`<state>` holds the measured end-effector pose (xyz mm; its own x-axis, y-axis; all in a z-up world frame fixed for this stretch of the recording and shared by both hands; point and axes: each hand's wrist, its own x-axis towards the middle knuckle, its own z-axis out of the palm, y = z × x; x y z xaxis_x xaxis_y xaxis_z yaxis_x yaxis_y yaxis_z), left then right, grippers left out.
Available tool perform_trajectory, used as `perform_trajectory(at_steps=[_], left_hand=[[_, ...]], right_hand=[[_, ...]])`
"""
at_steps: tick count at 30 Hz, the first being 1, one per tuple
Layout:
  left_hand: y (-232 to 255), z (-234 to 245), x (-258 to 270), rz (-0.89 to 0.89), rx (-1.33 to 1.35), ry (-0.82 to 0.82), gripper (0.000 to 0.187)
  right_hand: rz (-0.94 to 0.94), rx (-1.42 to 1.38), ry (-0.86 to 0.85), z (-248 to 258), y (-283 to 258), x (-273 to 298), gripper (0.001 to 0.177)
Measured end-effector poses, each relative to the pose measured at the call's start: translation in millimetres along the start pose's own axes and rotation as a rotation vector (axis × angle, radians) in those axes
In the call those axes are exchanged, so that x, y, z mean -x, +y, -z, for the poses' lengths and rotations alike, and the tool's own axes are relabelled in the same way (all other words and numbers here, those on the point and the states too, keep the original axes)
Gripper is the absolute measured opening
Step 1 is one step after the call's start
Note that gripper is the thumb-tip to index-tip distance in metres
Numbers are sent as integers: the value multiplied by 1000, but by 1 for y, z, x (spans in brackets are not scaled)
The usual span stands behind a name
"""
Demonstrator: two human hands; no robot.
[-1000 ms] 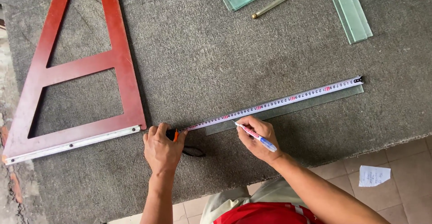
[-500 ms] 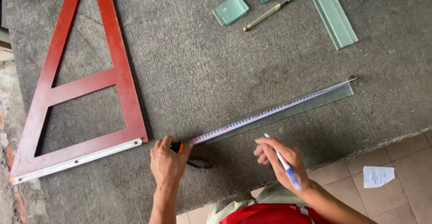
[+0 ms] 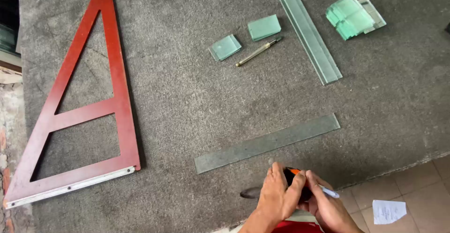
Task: Measuring, marking, and cutting glass pieces on a workshop table using a glass cutter and square ruler.
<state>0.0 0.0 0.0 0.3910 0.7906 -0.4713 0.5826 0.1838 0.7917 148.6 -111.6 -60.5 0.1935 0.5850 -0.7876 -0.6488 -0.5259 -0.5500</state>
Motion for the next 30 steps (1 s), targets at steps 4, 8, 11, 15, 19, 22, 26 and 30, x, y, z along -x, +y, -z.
perform_trajectory(at_steps=[4,8,11,15,19,22,26,30], left_hand=[[51,2,1,-52,-2,-324,77],[61,-12,-21,-157,-209,-209,72],[16,-10,-52,-28,-617,89,59],[-20,20,-74,189,-999,14,63],[-32,30,-79,32,-1119,96,79],[-16,31,-87,102,-1128,-64,66],[-72,11,-109,79,-1189,-117,43],[-97,29,-99,60,-1220,-125,47]], right_hand=[[41,-91,133,34,-42,-12,37],[332,217,298,66,-129,-28,33],[870,1129,655,105,-198,-62,55],[952,1421,728,165,-264,-130,66],[798,1764,699,177,-298,-167,72],[595,1929,649,176,-318,-185,72],[142,2127,514,189,-339,-212,57],[38,2168,347,161,-350,-213,66]])
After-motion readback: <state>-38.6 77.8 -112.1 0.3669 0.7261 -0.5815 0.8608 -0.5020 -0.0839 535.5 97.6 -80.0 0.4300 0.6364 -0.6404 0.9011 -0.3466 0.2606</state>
